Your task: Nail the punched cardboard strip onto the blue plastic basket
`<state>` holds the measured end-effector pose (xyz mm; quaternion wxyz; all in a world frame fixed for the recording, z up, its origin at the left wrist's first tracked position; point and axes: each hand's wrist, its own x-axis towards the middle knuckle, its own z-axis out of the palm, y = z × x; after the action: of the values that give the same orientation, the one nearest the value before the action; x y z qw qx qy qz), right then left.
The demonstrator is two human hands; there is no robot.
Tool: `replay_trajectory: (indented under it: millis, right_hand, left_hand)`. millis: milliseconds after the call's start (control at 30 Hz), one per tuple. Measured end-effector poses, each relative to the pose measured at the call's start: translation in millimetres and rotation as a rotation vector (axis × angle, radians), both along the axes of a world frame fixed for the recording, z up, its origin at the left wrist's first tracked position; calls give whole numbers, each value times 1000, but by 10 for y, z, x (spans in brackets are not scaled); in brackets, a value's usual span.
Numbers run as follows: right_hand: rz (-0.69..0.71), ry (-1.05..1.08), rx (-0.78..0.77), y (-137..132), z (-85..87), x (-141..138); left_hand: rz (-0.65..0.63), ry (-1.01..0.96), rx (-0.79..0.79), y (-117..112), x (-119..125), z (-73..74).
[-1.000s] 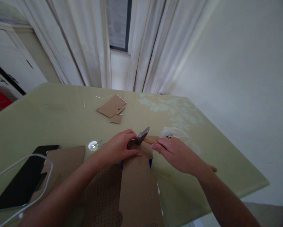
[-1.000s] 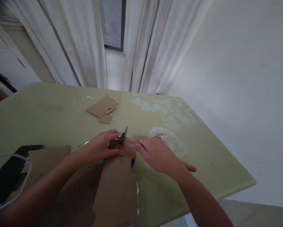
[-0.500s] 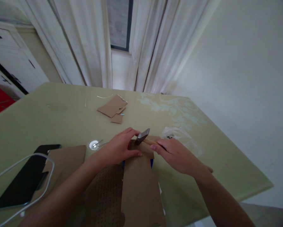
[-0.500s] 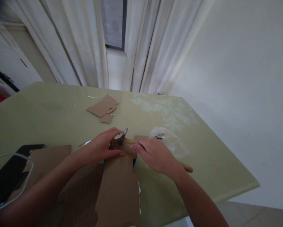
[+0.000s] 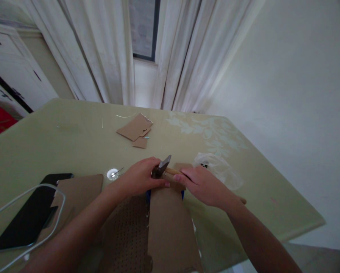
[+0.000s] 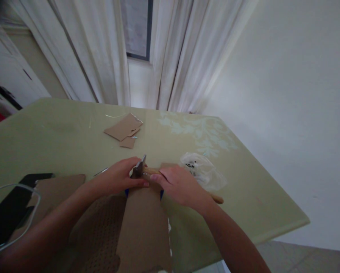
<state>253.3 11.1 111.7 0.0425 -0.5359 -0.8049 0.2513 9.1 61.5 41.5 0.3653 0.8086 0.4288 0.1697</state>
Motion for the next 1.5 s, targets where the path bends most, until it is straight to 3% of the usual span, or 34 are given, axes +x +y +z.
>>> replay_trajectory:
  millis: [333,700,1167,1300,1400,1500]
  right_hand:
    - [-25,38,5,2,-69,39]
    - [-119,45,5,-105,-157,245]
    - [-141,154,-20,-11,-193,195]
    - [-173,431,101,-36,-278,285]
    - [-282,882,211,-64,-470,310]
    - [-329,1134,333,-75,-674,297]
  left_hand:
    - [2,-9,-48,29,-5,-86]
    - [-20,56,-33,47,7,-64]
    - [-23,50,-34,15,-34,-67]
    - [-15,13,-45,12,-49,-69]
    - [-28,-82,-81,13,-62,-92]
    - [-36,-173,-159,12,-72,-130]
